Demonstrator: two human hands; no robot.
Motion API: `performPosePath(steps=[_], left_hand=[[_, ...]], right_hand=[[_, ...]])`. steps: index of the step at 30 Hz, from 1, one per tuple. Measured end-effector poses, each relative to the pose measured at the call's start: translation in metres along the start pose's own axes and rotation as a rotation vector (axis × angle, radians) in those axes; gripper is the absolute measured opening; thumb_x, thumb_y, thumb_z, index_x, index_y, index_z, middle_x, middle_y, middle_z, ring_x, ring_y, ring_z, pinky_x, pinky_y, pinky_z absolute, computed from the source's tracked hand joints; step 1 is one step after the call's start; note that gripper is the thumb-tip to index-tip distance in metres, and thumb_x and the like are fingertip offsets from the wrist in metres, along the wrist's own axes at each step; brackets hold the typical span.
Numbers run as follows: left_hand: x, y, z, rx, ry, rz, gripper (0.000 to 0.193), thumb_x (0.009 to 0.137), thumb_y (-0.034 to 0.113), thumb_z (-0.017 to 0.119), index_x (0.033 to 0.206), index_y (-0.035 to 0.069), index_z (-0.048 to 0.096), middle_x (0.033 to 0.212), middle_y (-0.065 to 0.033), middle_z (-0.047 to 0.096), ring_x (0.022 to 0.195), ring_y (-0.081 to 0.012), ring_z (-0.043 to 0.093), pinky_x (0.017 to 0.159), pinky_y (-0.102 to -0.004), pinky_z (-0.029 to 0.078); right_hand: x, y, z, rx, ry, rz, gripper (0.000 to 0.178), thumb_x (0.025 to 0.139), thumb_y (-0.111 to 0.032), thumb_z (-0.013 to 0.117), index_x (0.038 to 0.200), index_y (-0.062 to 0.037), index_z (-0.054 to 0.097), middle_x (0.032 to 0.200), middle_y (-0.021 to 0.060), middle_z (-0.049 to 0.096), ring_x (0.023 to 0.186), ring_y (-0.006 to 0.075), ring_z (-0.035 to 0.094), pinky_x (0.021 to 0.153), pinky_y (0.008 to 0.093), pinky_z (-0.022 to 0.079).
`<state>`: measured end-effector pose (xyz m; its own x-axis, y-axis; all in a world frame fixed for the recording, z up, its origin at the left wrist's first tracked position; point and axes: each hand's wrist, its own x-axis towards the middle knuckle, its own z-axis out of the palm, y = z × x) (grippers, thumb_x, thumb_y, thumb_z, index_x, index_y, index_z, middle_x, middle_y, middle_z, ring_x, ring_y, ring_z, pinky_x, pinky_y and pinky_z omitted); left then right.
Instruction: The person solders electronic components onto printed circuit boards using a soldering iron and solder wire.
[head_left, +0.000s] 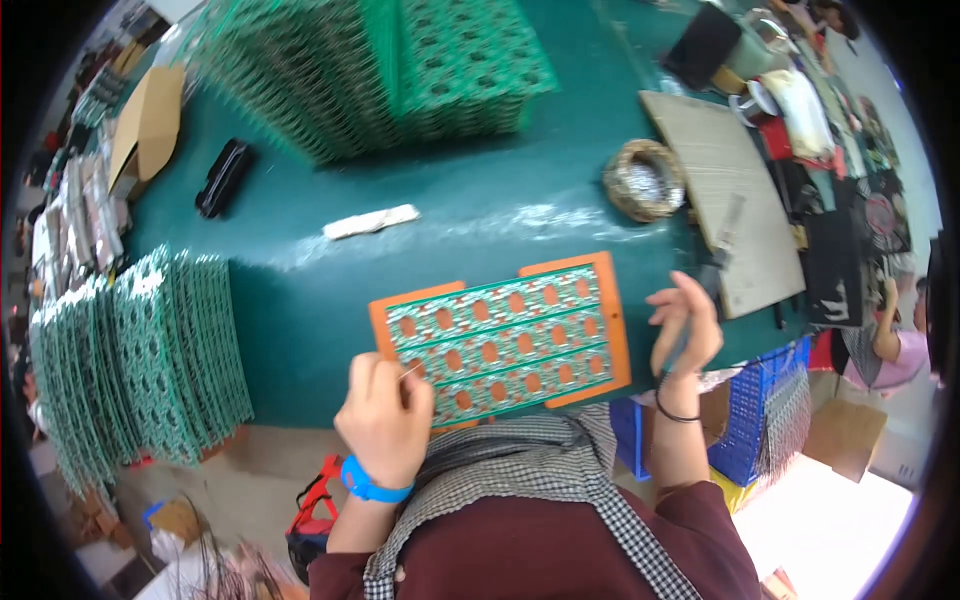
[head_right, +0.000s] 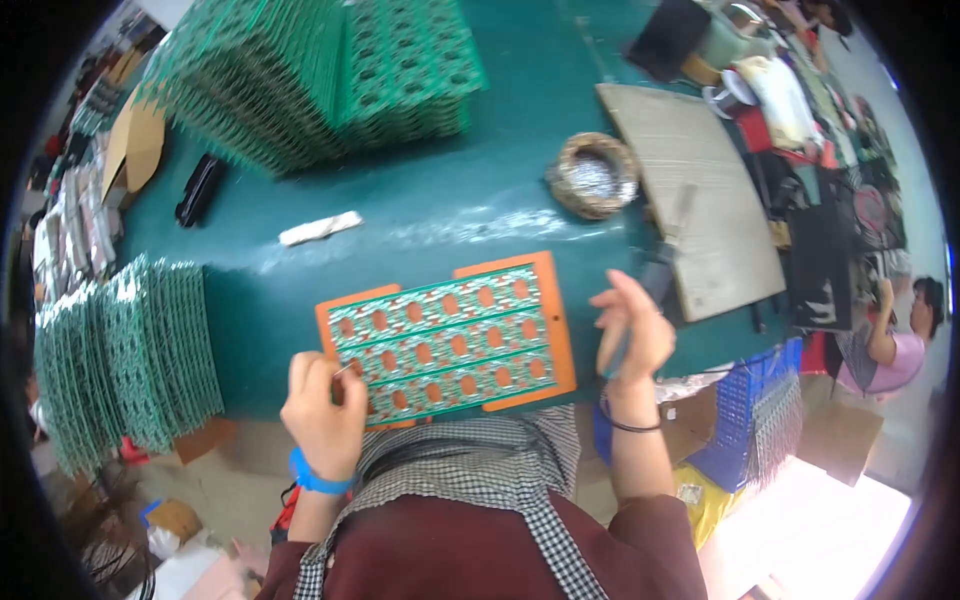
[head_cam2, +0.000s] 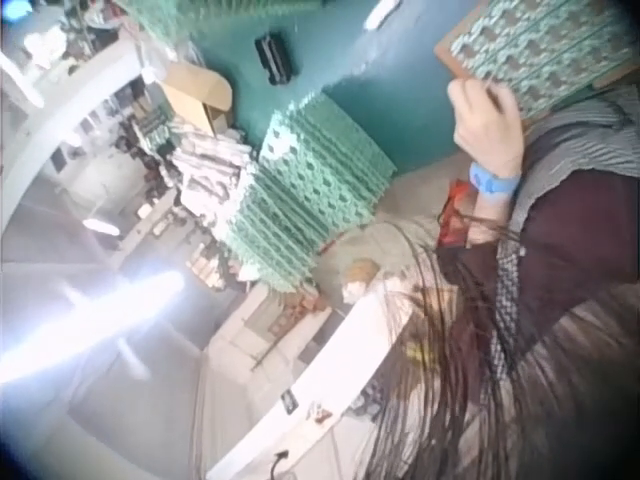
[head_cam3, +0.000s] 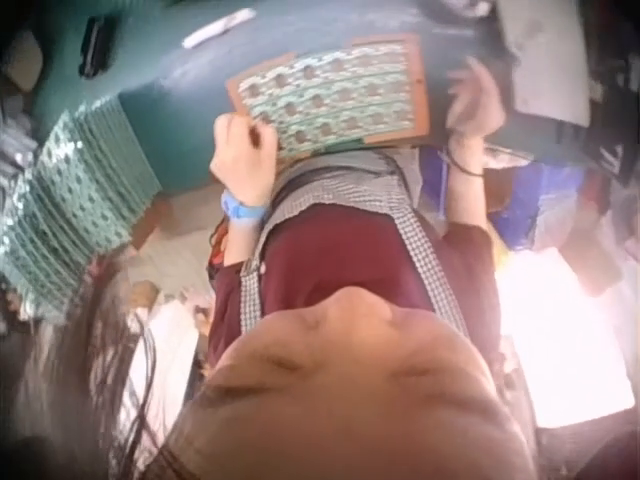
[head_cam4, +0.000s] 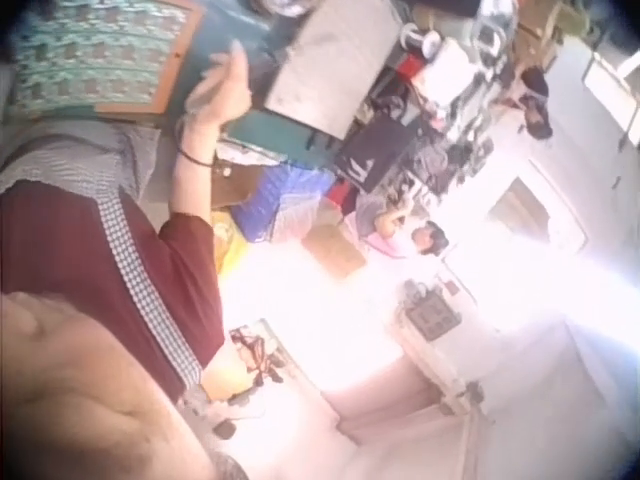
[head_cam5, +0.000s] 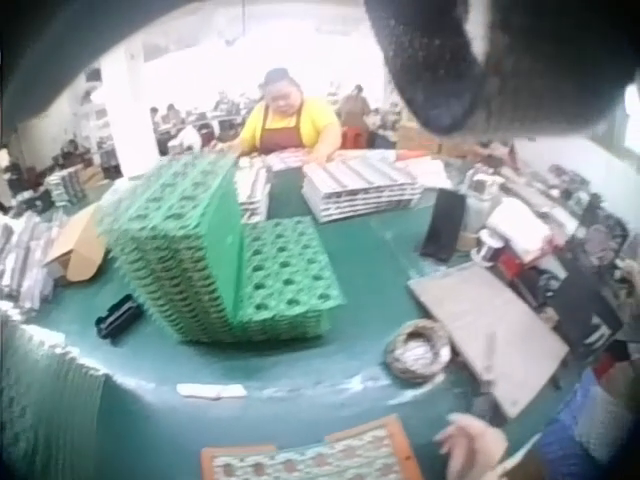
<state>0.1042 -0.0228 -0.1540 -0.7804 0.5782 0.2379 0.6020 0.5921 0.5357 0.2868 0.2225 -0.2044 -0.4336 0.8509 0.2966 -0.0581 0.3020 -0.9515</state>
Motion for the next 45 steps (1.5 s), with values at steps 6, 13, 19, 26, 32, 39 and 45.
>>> performPosePath(steps=[6,13,19,26,32,39,45], left_hand=[[0.005,0.011,-0.028,-0.273,-0.247,-0.291,0.016,0.079,-0.001,0.067,0.075,0.003,0.052,0.074,-0.0052,0.056,0.057,-0.0073,0.054,0.045,-0.0246,0.039],[0.006,-0.013,-0.032,-1.236,-0.393,-0.478,0.024,0.08,-0.008,0.065,0.089,0.006,0.047,0.081,-0.0011,0.06,0.074,-0.0058,0.058,0.065,-0.0191,0.047],[-0.008,-0.033,-0.016,-1.423,-0.255,-0.471,0.024,0.08,-0.005,0.066,0.087,0.009,0.048,0.081,-0.0016,0.063,0.069,-0.0054,0.058,0.054,-0.0178,0.042],[-0.026,-0.046,-0.102,-1.359,0.28,-0.419,0.022,0.078,-0.005,0.065,0.084,0.01,0.049,0.077,-0.0023,0.062,0.052,-0.0029,0.044,0.042,-0.0176,0.026],[-0.043,-0.095,-0.16,-1.285,0.862,-0.312,0.026,0.082,-0.007,0.061,0.078,0.011,0.042,0.075,-0.0022,0.056,0.045,-0.0014,0.032,0.038,-0.0195,0.022],[-0.037,-0.117,-0.133,-1.322,0.988,-0.387,0.026,0.085,-0.004,0.061,0.077,0.011,0.042,0.07,-0.002,0.053,0.04,-0.0024,0.032,0.035,-0.0197,0.02],[-0.031,-0.112,-0.131,-1.316,1.097,-0.411,0.028,0.086,-0.003,0.061,0.076,0.012,0.04,0.066,-0.0005,0.049,0.04,-0.0036,0.032,0.035,-0.0202,0.021]], right_hand=[[0.011,-0.004,0.007,-0.506,-0.085,-0.332,0.025,0.085,0.005,0.058,0.107,-0.0068,0.064,0.076,0.0056,0.067,0.053,0.0108,0.056,0.05,0.0224,0.045],[0.011,-0.007,0.008,-0.504,-0.038,-0.298,0.022,0.089,0.005,0.055,0.106,-0.0058,0.063,0.074,0.0057,0.065,0.053,0.0089,0.054,0.05,0.0227,0.044],[0.004,-0.005,0.016,-0.519,-0.03,-0.16,0.027,0.091,0.003,0.047,0.11,-0.0062,0.064,0.084,0.0055,0.063,0.063,0.009,0.052,0.059,0.023,0.043],[0.008,0.0,0.006,-0.487,-0.011,-0.238,0.019,0.096,-0.004,0.048,0.111,-0.0038,0.06,0.076,0.0042,0.06,0.056,0.0083,0.045,0.052,0.0223,0.039],[0.013,0.004,0.011,-0.476,-0.019,-0.256,0.02,0.095,-0.002,0.048,0.111,-0.0047,0.06,0.076,0.0046,0.061,0.052,0.0084,0.044,0.049,0.0231,0.037],[0.014,-0.006,0.011,-0.477,-0.02,-0.229,0.02,0.096,-0.004,0.047,0.111,-0.0042,0.06,0.077,0.0061,0.062,0.053,0.0084,0.045,0.049,0.0236,0.037],[0.051,-0.056,0.012,-0.316,0.02,-0.355,0.021,0.099,-0.011,0.045,0.113,-0.0025,0.058,0.08,0.0071,0.062,0.057,0.0072,0.047,0.051,0.0213,0.037]])
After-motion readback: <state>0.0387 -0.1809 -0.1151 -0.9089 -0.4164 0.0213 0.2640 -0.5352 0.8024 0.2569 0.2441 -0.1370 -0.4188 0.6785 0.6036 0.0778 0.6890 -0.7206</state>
